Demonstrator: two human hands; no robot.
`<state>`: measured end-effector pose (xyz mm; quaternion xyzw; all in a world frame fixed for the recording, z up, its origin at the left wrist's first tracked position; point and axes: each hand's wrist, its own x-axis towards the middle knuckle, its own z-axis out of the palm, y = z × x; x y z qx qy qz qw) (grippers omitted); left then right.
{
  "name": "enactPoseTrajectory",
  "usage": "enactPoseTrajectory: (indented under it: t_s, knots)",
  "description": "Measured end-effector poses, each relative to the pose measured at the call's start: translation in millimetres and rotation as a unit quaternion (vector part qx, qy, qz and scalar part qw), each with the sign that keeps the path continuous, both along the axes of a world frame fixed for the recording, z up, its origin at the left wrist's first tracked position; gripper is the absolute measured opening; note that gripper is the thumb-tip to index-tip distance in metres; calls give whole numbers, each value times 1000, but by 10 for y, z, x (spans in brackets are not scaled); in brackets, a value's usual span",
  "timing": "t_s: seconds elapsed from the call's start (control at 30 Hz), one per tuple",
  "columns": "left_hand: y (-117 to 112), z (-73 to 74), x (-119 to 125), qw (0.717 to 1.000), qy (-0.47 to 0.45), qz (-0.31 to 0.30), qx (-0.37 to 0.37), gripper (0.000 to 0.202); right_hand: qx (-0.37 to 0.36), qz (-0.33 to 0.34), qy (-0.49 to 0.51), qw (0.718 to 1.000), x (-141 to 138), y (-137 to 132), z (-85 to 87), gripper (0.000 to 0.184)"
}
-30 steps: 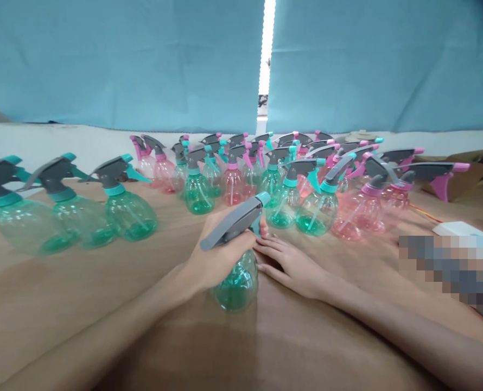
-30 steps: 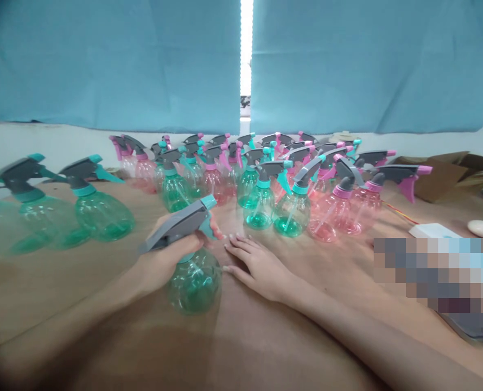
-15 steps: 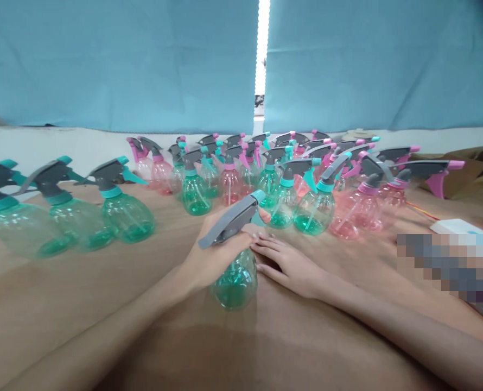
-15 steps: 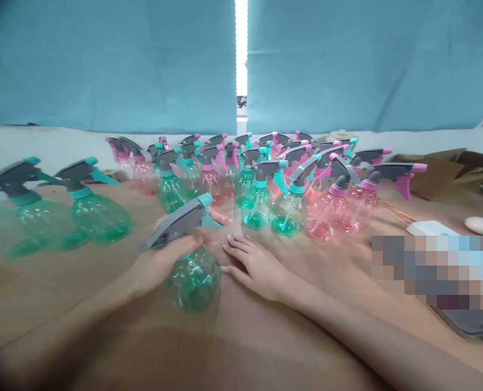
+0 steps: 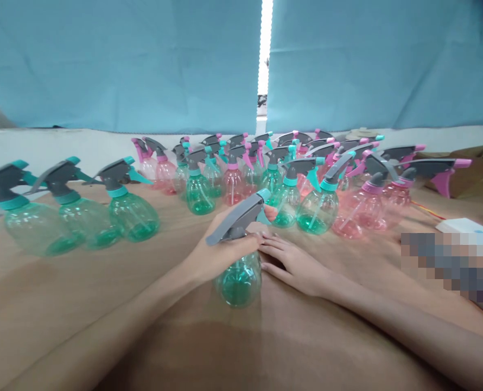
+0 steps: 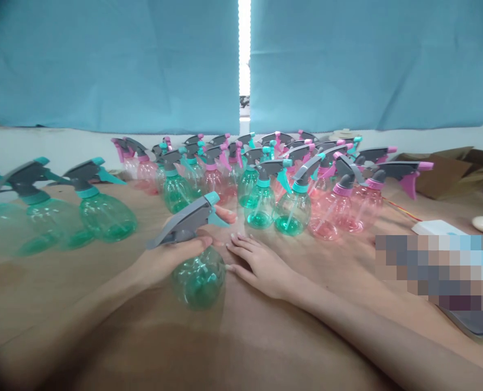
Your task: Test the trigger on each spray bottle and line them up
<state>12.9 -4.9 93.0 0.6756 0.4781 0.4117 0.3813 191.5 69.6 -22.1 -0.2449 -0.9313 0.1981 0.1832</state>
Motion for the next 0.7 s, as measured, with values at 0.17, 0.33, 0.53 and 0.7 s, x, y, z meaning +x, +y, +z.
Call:
enactPoseTrajectory:
  t_s: [0.17, 0.33, 0.53, 0.7]
  knots:
    - [27, -57, -58, 999, 31, 6, 9, 38, -2, 2, -18, 1000, 7, 14, -6, 54]
    - [33, -112, -67, 999, 32, 44, 3, 38, -2, 3, -6, 1000, 20, 31, -38, 53]
    - [9, -76, -19, 999, 20, 50, 6, 41, -10, 7, 2, 1000, 23, 21, -13, 50]
    - [-24, -19, 1, 999, 19, 28, 9, 39, -8, 2, 11, 1000, 24, 9, -13, 52]
